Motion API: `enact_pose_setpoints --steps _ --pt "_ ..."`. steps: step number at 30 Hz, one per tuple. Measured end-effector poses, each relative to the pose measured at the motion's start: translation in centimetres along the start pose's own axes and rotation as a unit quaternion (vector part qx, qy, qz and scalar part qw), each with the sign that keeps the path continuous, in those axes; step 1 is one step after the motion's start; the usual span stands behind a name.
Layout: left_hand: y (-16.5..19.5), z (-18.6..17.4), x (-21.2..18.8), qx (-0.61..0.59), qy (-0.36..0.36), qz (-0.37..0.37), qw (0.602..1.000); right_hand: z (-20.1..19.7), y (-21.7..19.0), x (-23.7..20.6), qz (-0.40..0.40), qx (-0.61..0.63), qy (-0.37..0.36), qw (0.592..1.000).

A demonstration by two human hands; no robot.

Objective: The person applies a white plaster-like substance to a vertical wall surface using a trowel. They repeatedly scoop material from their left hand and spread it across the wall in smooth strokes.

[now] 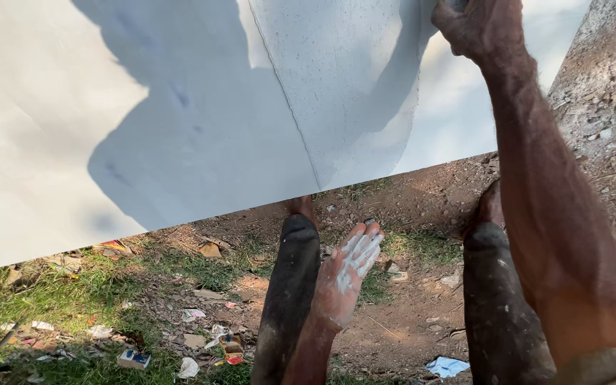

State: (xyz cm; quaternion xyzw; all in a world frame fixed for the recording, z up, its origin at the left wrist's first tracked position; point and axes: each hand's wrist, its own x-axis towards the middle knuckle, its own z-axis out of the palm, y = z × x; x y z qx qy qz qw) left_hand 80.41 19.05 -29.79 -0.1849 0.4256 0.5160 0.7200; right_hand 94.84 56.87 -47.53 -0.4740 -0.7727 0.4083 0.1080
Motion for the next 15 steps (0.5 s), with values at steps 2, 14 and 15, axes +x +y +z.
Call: enact_pose_setpoints --steps 2,14,15 --pt "-0.1 -0.1 0.1 0.0 0.001 0.001 1.0 0.4 0.3 0.2 -0.003 0.002 -0.003 1.0" --pt "0.5 0.8 0.0 -0.02 -0.018 0.016 1.0 1.4 2.0 -8.3 0.146 -0.049 -0.092 0.984" --pt "0.5 0.8 -0.1 -0.018 -0.023 0.02 0.999 2.1 2.4 -10.0 0.175 -0.044 -0.095 0.979"
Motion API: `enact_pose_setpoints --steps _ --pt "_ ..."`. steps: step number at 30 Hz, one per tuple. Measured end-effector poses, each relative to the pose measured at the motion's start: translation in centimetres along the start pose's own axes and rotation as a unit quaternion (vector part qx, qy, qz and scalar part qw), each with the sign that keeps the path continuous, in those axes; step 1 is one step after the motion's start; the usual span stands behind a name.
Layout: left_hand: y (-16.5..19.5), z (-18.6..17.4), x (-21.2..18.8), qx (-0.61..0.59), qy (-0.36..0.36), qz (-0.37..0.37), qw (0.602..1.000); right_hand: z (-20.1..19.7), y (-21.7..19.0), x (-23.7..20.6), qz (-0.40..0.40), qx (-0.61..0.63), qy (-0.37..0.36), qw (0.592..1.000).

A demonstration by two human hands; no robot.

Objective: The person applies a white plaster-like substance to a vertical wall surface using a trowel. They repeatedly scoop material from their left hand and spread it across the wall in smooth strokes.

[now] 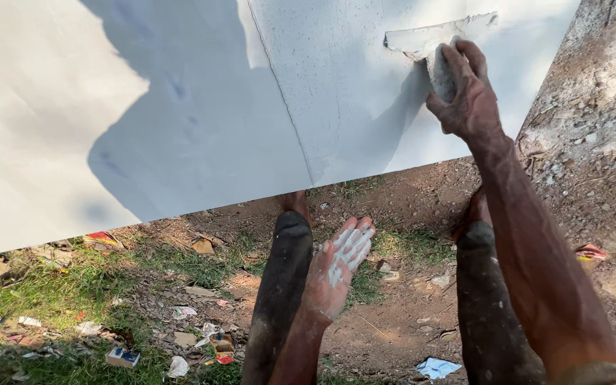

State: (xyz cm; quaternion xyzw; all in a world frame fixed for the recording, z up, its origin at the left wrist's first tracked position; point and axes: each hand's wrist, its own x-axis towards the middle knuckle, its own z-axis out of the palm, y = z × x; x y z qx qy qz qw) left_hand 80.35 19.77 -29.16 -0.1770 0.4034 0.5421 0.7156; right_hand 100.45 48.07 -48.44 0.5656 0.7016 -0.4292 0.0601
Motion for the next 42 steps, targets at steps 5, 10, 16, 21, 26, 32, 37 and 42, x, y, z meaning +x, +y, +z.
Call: enact_pose_setpoints --steps 5,10,16,21,26,32,37,42 --pt "-0.4 -0.6 -0.8 0.01 0.004 -0.004 1.0 7.0 2.1 -9.0 0.025 -0.033 0.034 0.999" --pt "-0.6 -1.3 -1.3 -0.004 0.023 0.027 0.999 14.0 -2.2 -16.8 0.158 0.051 0.049 0.985" --pt "-0.3 -3.6 -0.9 -0.06 0.129 0.054 0.988 17.3 -8.6 -20.5 0.075 0.057 0.091 0.991" --pt "-1.6 -6.2 0.0 -0.092 0.221 0.042 0.97 10.1 -9.0 -25.1 0.072 0.17 -0.062 0.981" --pt "-4.5 -6.2 2.7 -0.188 0.2 -0.057 0.96 4.1 -14.5 -30.5 -0.116 0.213 -0.041 0.969" --pt "-4.0 -3.3 3.8 -0.366 0.058 0.032 0.928 3.4 -18.3 -33.8 -0.102 0.218 -0.069 0.968" --pt "0.0 -0.1 1.7 -0.278 0.032 0.17 0.945 3.4 -14.6 -32.2 -0.038 0.207 -0.164 0.964" --pt "3.9 0.6 1.5 -0.295 0.029 0.219 0.93 1.2 -9.9 -29.4 0.208 0.423 -0.176 0.864"
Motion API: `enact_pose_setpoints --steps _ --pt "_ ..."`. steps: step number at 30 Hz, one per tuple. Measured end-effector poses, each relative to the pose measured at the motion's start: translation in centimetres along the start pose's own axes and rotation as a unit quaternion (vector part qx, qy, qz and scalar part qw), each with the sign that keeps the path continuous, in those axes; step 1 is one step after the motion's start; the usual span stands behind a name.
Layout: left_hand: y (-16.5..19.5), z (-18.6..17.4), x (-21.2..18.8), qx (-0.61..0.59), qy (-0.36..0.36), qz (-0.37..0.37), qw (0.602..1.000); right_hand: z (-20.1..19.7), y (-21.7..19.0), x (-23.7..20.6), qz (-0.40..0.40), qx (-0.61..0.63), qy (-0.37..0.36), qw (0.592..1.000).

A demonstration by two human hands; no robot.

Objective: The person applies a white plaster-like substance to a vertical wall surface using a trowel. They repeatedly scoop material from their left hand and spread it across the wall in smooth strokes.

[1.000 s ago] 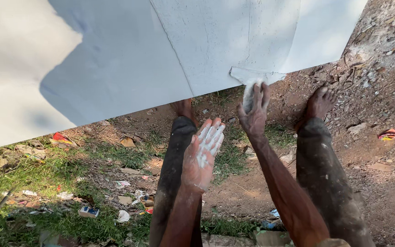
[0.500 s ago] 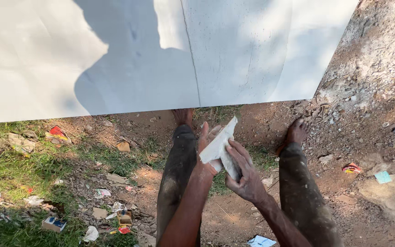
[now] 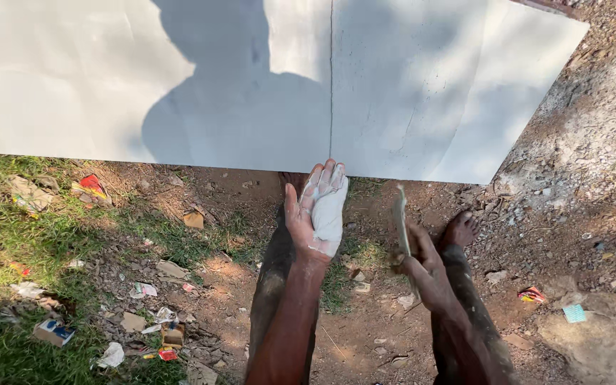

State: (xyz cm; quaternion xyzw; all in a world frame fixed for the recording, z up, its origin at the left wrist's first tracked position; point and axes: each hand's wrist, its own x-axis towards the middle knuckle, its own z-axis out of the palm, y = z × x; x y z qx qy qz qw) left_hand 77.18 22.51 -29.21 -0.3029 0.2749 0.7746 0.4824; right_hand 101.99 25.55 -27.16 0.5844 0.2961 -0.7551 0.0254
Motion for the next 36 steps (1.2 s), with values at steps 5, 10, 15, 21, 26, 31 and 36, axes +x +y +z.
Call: enact_pose_setpoints --steps 5,10,15,21,26,31,36 --pt "-2.1 0.4 -0.1 -0.057 0.112 -0.078 0.989 1.0 0.7 1.5 -0.021 0.641 -0.29 0.71" --pt "-1.1 1.3 0.3 -0.235 0.028 -0.152 0.96 2.0 0.0 0.1 -0.047 0.583 -0.113 0.803" --pt "0.9 1.7 1.7 -0.206 0.007 -0.147 0.967 -0.2 -8.6 5.9 -0.084 -0.103 0.175 0.975" --pt "1.6 1.3 2.8 -0.089 0.087 -0.101 0.987 15.3 -23.2 23.4 -0.461 -0.386 0.062 0.796" --pt "3.7 1.7 2.6 0.067 0.104 -0.043 0.991 31.4 -31.8 30.0 -0.64 -0.339 -0.016 0.69" --pt "4.4 2.2 2.9 0.013 0.03 -0.091 0.995 33.5 -33.0 32.6 -0.612 -0.303 -0.057 0.729" --pt "3.6 2.1 3.4 -0.018 0.041 -0.102 0.994 16.5 -28.2 30.3 -0.505 -0.371 0.014 0.779"
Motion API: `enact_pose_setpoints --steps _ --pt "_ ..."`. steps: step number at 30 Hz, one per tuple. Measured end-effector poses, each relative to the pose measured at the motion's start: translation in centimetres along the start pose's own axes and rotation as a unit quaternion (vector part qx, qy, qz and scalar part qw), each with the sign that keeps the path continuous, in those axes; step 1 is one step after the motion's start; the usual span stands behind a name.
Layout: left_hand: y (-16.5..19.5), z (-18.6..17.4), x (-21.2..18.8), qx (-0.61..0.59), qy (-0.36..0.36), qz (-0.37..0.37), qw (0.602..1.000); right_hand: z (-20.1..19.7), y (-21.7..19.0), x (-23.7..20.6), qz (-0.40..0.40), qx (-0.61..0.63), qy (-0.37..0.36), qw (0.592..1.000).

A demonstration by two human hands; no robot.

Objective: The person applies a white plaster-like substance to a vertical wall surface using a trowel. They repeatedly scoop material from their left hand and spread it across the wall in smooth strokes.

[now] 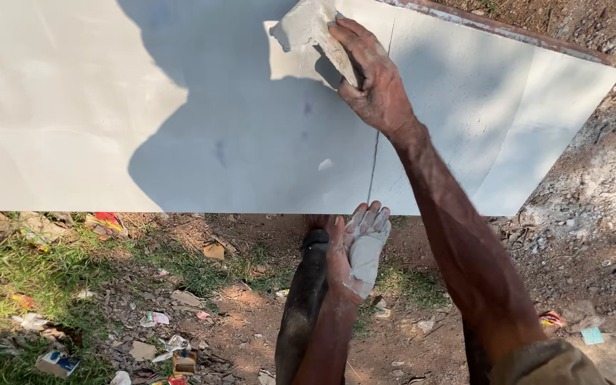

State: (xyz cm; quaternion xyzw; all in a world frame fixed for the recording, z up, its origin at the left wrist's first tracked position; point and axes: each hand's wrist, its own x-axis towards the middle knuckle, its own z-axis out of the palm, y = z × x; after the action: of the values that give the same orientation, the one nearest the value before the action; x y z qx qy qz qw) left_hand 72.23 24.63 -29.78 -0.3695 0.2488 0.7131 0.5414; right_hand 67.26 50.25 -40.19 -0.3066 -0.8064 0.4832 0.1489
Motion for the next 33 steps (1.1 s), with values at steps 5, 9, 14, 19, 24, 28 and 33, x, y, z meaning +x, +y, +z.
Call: enact_pose_setpoints --steps 5,9,14,19,24,28,33 --pt "-0.5 -0.8 -0.1 0.013 0.003 0.007 1.0 -12.5 9.5 -11.3 0.052 -0.117 0.062 0.99" --pt "-1.8 -1.4 -0.4 0.044 0.0 0.02 0.999 -18.9 13.2 -16.9 0.169 -0.044 0.141 0.974" --pt "-3.9 -1.6 -0.7 0.106 -0.011 0.073 0.992 -19.3 10.3 -25.3 0.19 0.438 0.269 0.836" --pt "-6.6 -2.2 -0.7 0.022 -0.006 0.021 1.0 -8.1 -2.0 -38.9 0.219 0.871 0.186 0.399" --pt "-6.8 -2.5 -0.8 -0.099 -0.006 -0.012 0.995 -3.6 -7.9 -46.6 0.371 0.814 0.275 0.354" --pt "-5.9 -2.4 -1.0 -0.098 -0.009 -0.02 0.995 -8.2 -5.1 -45.4 0.391 0.748 0.323 0.429" --pt "-5.2 -2.3 -0.8 -0.02 -0.007 -0.023 1.0 -10.0 1.7 -31.4 0.356 0.652 0.242 0.624"
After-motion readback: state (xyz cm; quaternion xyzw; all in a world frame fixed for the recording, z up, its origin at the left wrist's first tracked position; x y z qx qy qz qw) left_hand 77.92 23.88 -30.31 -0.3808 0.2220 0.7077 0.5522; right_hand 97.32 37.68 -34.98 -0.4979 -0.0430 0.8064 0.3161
